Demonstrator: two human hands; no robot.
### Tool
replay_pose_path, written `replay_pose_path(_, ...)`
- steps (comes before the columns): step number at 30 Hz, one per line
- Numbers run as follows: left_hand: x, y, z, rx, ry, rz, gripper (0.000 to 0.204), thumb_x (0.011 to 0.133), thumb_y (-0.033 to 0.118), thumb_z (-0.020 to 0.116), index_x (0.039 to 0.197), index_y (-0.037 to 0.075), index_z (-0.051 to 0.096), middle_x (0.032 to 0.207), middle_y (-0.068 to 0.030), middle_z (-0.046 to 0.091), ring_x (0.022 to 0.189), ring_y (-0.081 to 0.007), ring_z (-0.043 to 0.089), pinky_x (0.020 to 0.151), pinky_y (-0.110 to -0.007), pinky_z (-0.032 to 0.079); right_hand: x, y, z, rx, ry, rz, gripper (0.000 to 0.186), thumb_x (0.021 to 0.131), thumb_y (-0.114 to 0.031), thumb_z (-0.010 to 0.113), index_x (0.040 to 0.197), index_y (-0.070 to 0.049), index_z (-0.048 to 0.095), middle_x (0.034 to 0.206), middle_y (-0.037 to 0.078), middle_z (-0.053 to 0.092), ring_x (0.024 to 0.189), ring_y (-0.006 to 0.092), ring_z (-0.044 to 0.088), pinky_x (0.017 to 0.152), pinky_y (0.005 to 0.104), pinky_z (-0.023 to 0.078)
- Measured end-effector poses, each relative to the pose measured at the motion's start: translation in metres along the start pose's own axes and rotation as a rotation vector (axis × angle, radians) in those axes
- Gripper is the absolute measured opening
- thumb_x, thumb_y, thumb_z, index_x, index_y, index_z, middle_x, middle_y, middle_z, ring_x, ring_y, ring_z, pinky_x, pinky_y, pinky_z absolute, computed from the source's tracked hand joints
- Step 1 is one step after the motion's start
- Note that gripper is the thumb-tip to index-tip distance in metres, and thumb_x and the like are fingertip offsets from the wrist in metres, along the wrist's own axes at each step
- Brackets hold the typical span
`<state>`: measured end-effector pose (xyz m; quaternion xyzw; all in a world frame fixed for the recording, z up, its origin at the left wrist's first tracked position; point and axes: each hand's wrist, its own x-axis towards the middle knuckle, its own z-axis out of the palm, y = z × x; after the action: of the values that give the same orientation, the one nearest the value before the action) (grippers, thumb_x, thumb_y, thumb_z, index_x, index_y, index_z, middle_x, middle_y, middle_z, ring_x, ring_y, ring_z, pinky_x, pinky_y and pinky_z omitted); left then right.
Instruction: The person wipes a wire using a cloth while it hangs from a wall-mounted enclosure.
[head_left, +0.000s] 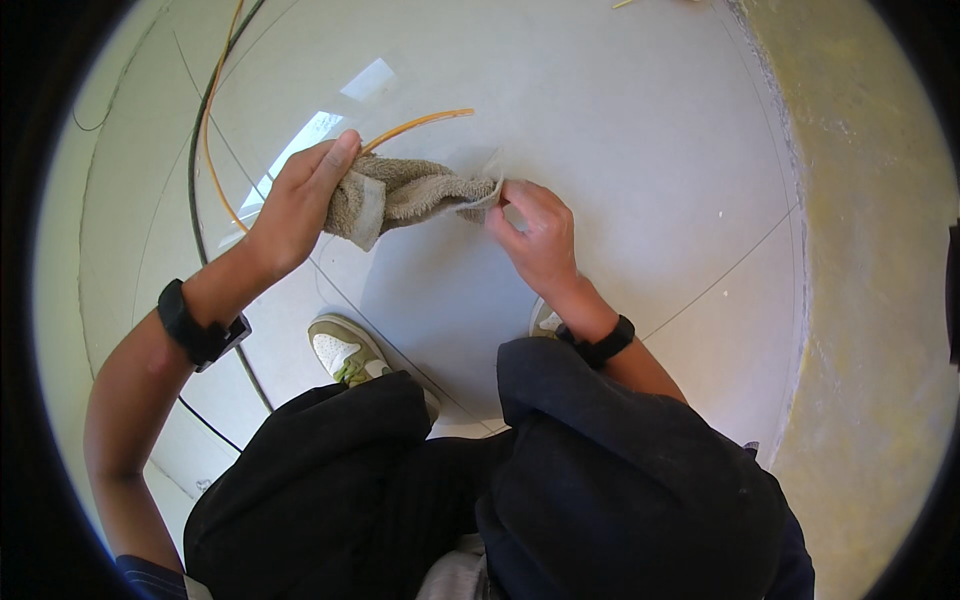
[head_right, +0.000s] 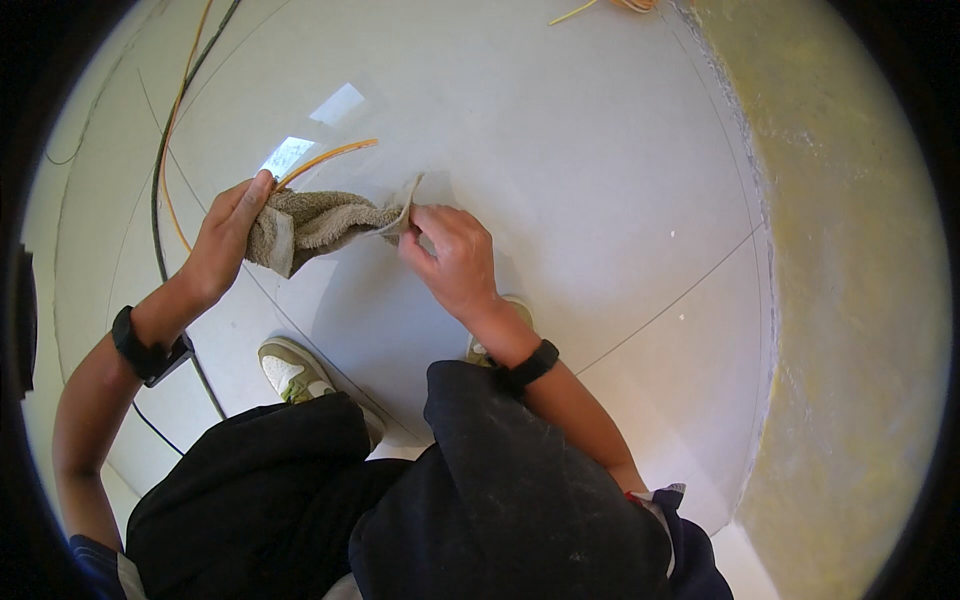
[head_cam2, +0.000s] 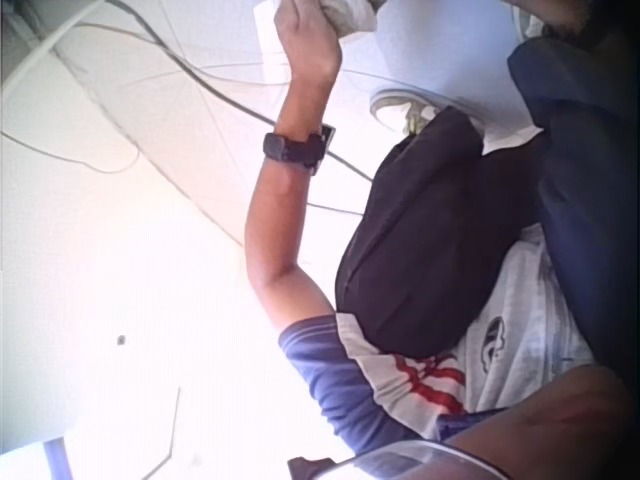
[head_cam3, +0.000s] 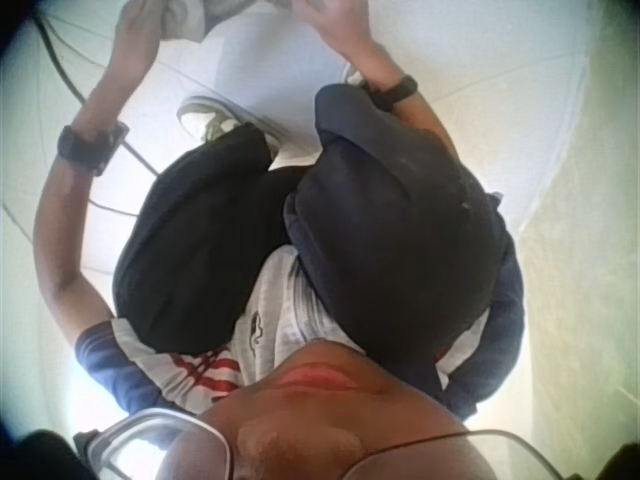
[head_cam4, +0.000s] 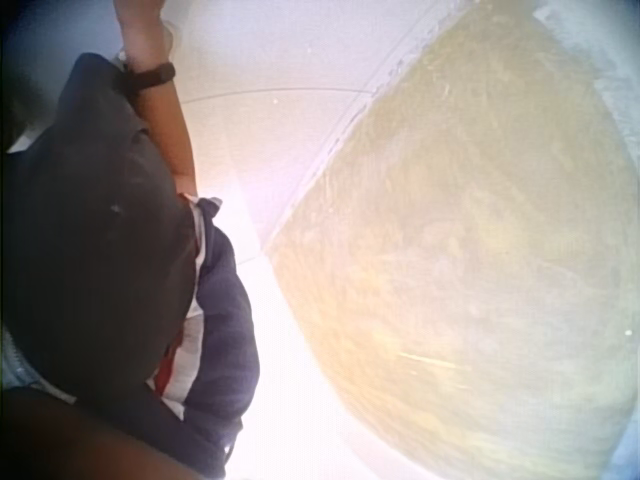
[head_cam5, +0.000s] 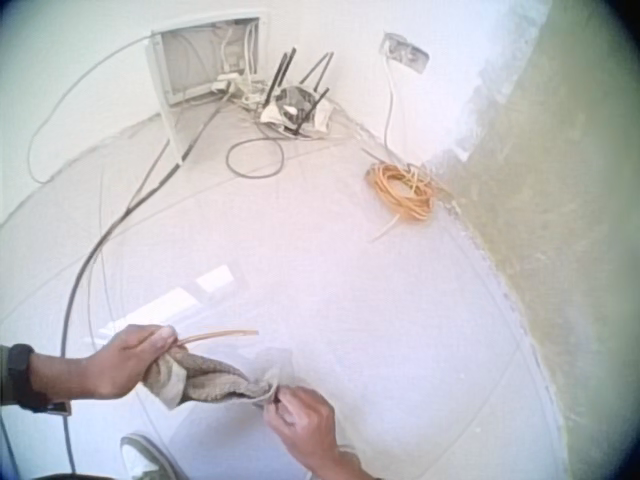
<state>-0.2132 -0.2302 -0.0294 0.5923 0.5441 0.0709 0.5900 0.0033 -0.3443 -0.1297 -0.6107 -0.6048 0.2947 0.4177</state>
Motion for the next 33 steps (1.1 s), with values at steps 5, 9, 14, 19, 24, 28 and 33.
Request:
replay_pose_path(5,0.0,0.011,0.002,-0.159,-0.08,-0.175,0.05,0.094,0.048,0.034,0.087,0.004,0.057,0.076,-0.0013,0.053,0.071,-0.0085,0.048,0.066,-0.024,0.041,0.013,-0.02,-0.007,-0.116,0.238,-0.233,0.024,0.065,0.0,0.065,0.088,-0.003,0.064,0.076,0.008,0.056,0.067,0.0229,0.054,0.059,0.0315,0.043)
replay_pose_path(9,0.002,0.013,0.005,-0.241,-0.13,-0.288,0.053,0.093,0.049,0.035,0.093,0.002,0.059,0.082,-0.0037,0.057,0.074,-0.01,0.051,0.068,-0.025,0.042,0.008,-0.022,-0.004,-0.014,0.304,-0.086,0.026,0.062,0.0,0.065,0.088,-0.004,0.065,0.071,0.006,0.052,0.065,0.0207,0.052,0.059,0.0328,0.04)
replay_pose_path(14,0.001,0.01,0.008,-0.306,-0.188,-0.316,0.058,0.091,0.054,0.038,0.096,0.001,0.059,0.083,-0.0054,0.059,0.074,-0.0117,0.055,0.068,-0.027,0.047,0.01,-0.026,-0.011,-0.007,0.292,-0.207,0.026,0.069,0.001,0.067,0.095,0.001,0.063,0.079,0.007,0.056,0.069,0.0198,0.051,0.065,0.0296,0.041)
replay_pose_path(19,0.001,0.012,0.006,-0.118,-0.177,-0.278,0.055,0.093,0.051,0.037,0.093,0.0,0.06,0.083,-0.0058,0.059,0.074,-0.0112,0.055,0.068,-0.026,0.046,0.023,-0.037,-0.022,-0.146,0.537,-0.337,0.029,0.063,-0.001,0.066,0.091,-0.004,0.062,0.079,0.004,0.055,0.074,0.0206,0.054,0.075,0.0327,0.034)
replay_pose_path(24,0.004,0.018,0.007,-0.027,-0.265,-0.193,0.052,0.094,0.048,0.036,0.092,0.002,0.061,0.083,-0.0052,0.059,0.074,-0.0104,0.055,0.069,-0.024,0.045,0.051,-0.047,-0.026,-0.184,0.358,-0.487,0.029,0.067,-0.001,0.064,0.095,-0.007,0.061,0.082,0.002,0.057,0.079,0.0196,0.055,0.078,0.033,0.034)
replay_pose_path(28,-0.002,0.024,0.021,-0.022,-0.115,0.036,0.043,0.095,0.033,0.037,0.091,-0.005,0.057,0.078,-0.0056,0.057,0.068,-0.0117,0.05,0.066,-0.028,0.043,0.063,-0.056,-0.008,-0.103,-0.001,-0.405,0.027,0.073,-0.005,0.06,0.099,-0.01,0.059,0.085,0.003,0.058,0.081,0.0212,0.056,0.079,0.036,0.038)
replay_pose_path(33,-0.003,0.02,-0.006,0.409,-0.26,0.122,0.035,0.096,0.028,0.035,0.102,-0.001,0.054,0.086,-0.0101,0.058,0.08,-0.0163,0.055,0.074,-0.03,0.045,0.052,-0.051,0.007,-0.053,-0.185,-0.277,0.016,0.078,-0.005,0.054,0.094,-0.004,0.054,0.084,0.009,0.056,0.082,0.0242,0.055,0.081,0.0369,0.036)
